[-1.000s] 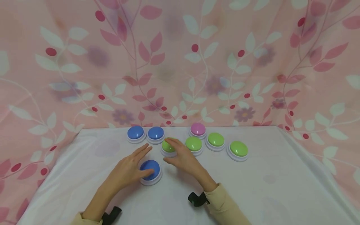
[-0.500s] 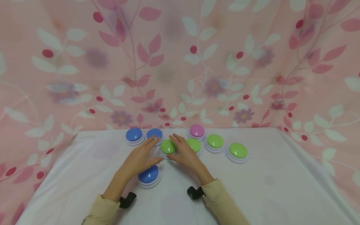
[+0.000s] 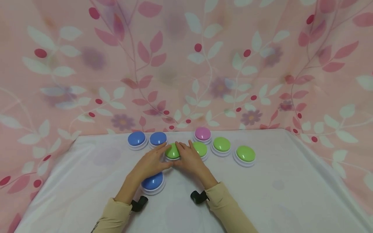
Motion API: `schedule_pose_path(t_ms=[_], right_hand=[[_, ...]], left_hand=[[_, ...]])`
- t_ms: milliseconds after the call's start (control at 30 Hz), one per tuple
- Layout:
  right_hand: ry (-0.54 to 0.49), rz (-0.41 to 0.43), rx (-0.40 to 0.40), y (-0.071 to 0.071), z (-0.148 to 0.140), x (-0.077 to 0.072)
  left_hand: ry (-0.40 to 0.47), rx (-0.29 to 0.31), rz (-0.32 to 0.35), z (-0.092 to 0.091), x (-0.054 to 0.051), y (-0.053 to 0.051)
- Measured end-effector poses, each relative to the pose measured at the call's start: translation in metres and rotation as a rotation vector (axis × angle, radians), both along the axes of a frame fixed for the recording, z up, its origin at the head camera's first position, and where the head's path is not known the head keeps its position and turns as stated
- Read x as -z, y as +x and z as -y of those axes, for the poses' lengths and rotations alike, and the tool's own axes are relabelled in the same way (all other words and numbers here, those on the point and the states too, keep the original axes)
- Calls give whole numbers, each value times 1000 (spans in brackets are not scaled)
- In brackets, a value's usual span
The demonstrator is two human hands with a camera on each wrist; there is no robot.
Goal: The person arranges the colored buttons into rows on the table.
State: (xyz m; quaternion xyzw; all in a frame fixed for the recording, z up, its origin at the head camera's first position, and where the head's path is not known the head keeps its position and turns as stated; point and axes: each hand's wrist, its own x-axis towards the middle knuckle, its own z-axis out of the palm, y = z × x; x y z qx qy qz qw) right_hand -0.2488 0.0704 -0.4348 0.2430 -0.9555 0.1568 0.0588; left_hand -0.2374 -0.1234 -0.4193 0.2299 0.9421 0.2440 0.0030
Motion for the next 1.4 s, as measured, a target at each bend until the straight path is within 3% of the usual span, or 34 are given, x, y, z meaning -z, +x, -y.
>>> schedule_pose_path(t_ms=[300,1133,1400], right_hand=[[-22,31,25,4,-3,4],[-77,29,-40,1,-6,-2],[-162,87,-35,5,-5,-8]], left_hand=[[-30,18,36,-9,0,6],[-76,39,13,-7,-6,11],[-63,43,-16,-6,-9,16]])
